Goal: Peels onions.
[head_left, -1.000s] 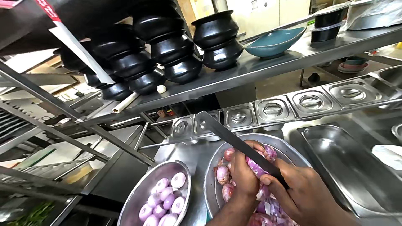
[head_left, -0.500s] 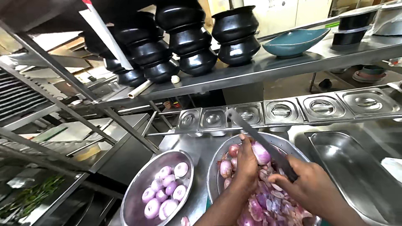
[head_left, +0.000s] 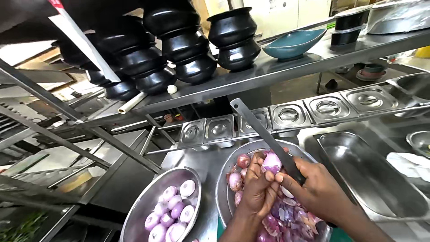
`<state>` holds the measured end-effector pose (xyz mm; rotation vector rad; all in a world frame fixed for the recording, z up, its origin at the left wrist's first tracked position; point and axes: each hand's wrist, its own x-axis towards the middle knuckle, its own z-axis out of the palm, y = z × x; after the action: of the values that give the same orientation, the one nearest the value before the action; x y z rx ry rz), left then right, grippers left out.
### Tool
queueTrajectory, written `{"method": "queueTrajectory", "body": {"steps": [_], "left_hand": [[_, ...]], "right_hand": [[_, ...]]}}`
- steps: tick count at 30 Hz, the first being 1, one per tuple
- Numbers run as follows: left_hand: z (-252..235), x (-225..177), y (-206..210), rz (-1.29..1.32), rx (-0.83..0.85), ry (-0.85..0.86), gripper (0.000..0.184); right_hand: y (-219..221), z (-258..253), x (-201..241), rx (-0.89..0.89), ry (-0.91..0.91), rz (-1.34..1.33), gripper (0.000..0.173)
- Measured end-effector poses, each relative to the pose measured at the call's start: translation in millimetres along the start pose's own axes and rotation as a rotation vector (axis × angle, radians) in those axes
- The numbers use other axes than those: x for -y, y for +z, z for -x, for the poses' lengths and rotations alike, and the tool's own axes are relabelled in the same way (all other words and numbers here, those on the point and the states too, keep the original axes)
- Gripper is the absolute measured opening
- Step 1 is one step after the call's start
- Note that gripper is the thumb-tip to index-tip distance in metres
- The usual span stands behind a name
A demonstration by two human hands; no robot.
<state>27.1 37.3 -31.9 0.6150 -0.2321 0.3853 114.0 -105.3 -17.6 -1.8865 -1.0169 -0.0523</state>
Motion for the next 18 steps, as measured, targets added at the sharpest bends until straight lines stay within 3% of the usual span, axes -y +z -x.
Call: {"method": "queueTrajectory", "body": {"steps": [10,15,18], "left_hand": [[-1.3,-5.4,6.1,-0.063,0.047,0.027,0.047],[-1.0,-7.5,5.6,-0.092,0.062,0.04,0.046],[-0.9,-8.4,5.7,-0.101,0.073,0.043,0.048]], "right_hand": [[0.9,4.2,5.5,-0.058,-0.215,0.011,0.051],[-3.0,0.4,3.0,-0.059,-0.133,-0.033,0.055],[-1.8,0.6,4.6,-0.066,-0.173,-0.012,0.055]]}}
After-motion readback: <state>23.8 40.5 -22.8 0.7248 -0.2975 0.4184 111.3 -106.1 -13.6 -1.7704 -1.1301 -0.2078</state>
